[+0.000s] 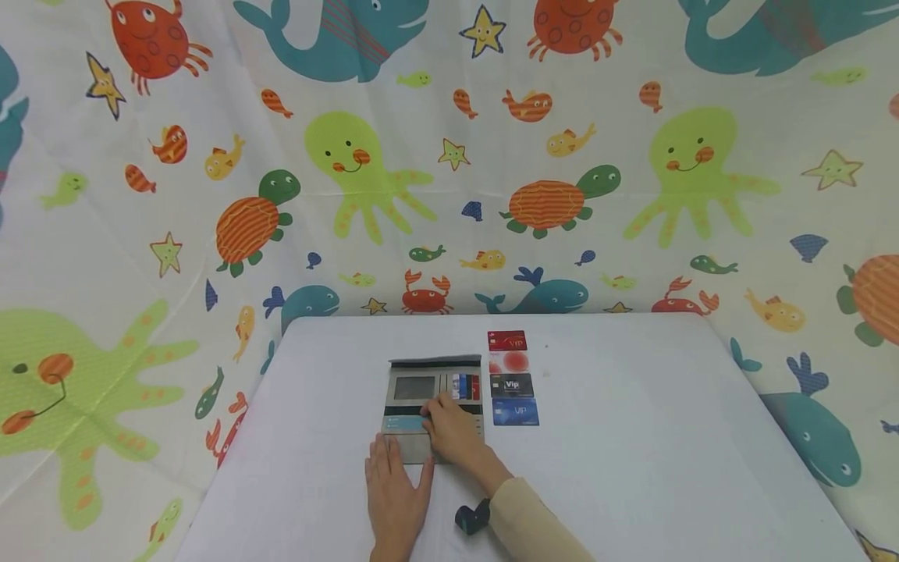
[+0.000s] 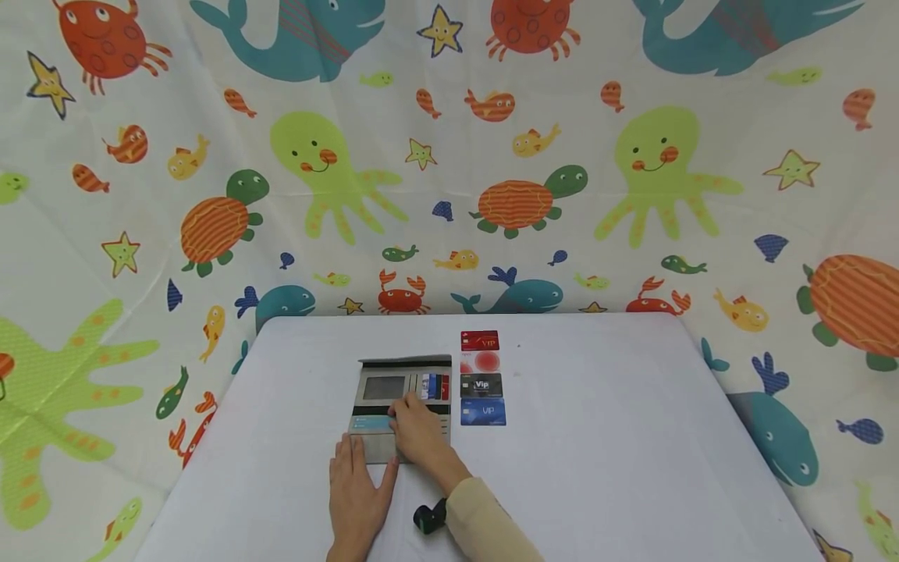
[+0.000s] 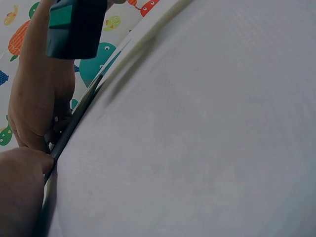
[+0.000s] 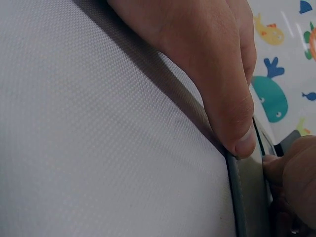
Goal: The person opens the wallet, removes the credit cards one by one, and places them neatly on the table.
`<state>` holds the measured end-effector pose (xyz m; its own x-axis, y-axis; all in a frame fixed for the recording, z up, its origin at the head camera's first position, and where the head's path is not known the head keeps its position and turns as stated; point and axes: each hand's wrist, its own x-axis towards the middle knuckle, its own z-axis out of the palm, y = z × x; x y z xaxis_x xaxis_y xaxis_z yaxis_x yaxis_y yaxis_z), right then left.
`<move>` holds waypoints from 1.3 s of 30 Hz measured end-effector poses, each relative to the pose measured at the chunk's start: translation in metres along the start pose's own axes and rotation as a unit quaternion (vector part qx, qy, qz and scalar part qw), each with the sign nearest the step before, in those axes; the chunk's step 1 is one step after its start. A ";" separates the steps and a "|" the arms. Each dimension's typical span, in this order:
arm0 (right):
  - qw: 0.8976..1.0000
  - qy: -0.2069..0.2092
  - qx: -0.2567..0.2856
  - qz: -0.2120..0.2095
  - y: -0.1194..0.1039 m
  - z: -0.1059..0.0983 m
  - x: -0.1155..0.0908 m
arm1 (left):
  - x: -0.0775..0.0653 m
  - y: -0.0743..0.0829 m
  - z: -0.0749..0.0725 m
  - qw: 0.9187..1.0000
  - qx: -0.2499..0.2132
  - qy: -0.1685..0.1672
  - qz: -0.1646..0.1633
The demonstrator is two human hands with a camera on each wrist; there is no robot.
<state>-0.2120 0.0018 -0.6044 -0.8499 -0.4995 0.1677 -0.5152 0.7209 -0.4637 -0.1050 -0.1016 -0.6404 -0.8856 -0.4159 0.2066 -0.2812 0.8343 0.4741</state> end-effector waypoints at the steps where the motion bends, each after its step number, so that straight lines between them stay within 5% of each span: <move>1: 1.000 0.001 0.001 -0.002 0.000 0.000 0.000 | 0.000 0.000 0.000 1.000 0.000 0.001 0.001; 39: 1.000 0.027 0.003 -0.011 0.005 0.008 -0.002 | 0.001 0.002 -0.002 1.000 0.005 0.002 0.000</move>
<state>-0.2117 0.0026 -0.6140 -0.8427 -0.4891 0.2249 -0.5339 0.7061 -0.4651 -0.1054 -0.1008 -0.6375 -0.8840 -0.4172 0.2109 -0.2845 0.8381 0.4655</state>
